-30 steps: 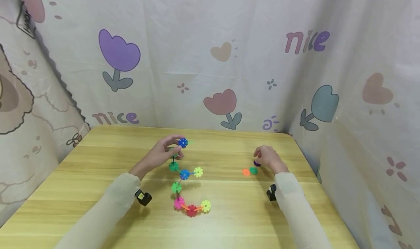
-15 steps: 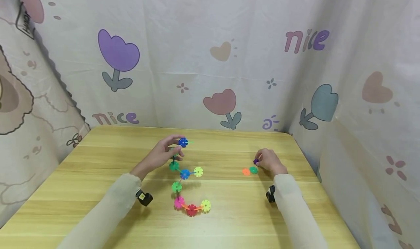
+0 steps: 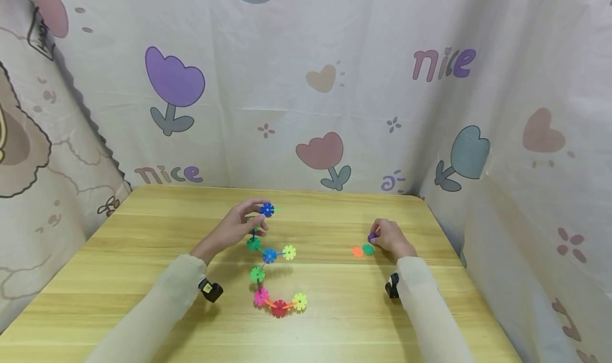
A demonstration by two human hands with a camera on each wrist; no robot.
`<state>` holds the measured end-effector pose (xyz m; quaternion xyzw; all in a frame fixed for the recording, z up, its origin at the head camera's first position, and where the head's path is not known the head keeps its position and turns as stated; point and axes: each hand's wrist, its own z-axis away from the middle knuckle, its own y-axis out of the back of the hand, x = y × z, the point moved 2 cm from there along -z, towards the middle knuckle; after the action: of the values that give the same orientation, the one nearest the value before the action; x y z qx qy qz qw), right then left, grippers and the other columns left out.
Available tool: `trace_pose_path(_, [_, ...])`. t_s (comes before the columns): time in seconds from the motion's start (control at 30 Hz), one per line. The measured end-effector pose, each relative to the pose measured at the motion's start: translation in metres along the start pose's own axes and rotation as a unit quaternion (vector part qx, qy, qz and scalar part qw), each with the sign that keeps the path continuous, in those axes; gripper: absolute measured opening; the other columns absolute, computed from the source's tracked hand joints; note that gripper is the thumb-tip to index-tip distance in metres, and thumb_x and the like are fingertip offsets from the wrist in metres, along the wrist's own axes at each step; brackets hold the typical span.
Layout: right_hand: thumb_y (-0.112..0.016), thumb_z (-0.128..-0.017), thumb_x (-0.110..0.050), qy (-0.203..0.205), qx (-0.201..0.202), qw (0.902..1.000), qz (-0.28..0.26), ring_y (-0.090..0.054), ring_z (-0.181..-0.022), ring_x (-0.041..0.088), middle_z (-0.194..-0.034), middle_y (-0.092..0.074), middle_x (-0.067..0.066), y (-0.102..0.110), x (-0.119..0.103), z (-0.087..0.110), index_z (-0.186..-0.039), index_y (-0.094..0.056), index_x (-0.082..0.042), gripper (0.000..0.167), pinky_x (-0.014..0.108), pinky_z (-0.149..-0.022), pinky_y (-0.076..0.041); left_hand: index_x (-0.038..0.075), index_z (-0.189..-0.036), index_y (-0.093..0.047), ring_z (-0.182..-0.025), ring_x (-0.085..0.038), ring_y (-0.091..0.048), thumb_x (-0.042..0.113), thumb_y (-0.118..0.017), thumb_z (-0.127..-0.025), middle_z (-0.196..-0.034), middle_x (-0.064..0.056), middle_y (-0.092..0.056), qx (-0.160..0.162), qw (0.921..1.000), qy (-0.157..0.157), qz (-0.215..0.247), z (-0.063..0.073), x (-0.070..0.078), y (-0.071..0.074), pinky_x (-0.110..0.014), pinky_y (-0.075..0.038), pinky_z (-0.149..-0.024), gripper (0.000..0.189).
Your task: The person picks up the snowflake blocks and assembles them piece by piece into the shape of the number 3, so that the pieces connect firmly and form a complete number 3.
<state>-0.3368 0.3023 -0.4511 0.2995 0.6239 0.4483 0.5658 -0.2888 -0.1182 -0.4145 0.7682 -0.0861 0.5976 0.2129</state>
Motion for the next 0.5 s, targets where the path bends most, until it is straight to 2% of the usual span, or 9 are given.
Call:
trace_pose_path(0.17, [-0.068,-0.091,0.006,0.023,0.031,0.9993,-0.001,-0.066,-0.083,0.027,-0.090,-0.072,0.017,-0.001,-0.010,-0.006,-0.095,-0.069,0.001,0.006,0.045,-0.081,-0.056,0.014,-0.148,-0.046,-0.103,-0.051,-0.066,0.008,-0.052,-0.108,-0.126,-0.025,-0.056,0.004,1.0000,0.008,0.003,0.000,-0.002,-0.001,-0.067,-0.057,-0.091,0.041])
trace_pose_path(0.23, [-0.068,-0.091,0.005,0.032,0.043,0.9985,-0.010,-0.066,-0.083,0.026,-0.089,-0.072,0.016,-0.002,-0.018,-0.009,-0.095,-0.070,0.000,0.006,0.044,-0.080,-0.055,0.014,-0.148,-0.046,-0.105,-0.057,-0.063,0.009,-0.053,-0.108,-0.126,-0.025,-0.056,0.004,0.9999,0.009,0.003,0.000,-0.003,-0.001,-0.065,-0.058,-0.090,0.041])
trace_pose_path(0.5, [-0.069,-0.091,0.003,0.061,0.060,0.9952,-0.047,-0.064,-0.082,0.024,-0.089,-0.072,0.015,-0.004,-0.054,-0.017,-0.096,-0.071,-0.001,0.007,0.034,-0.074,-0.052,0.014,-0.148,-0.047,-0.104,-0.054,-0.064,0.009,-0.053,-0.108,-0.128,-0.025,-0.056,0.001,1.0000,0.009,0.004,-0.003,-0.003,-0.003,-0.061,-0.060,-0.089,0.041])
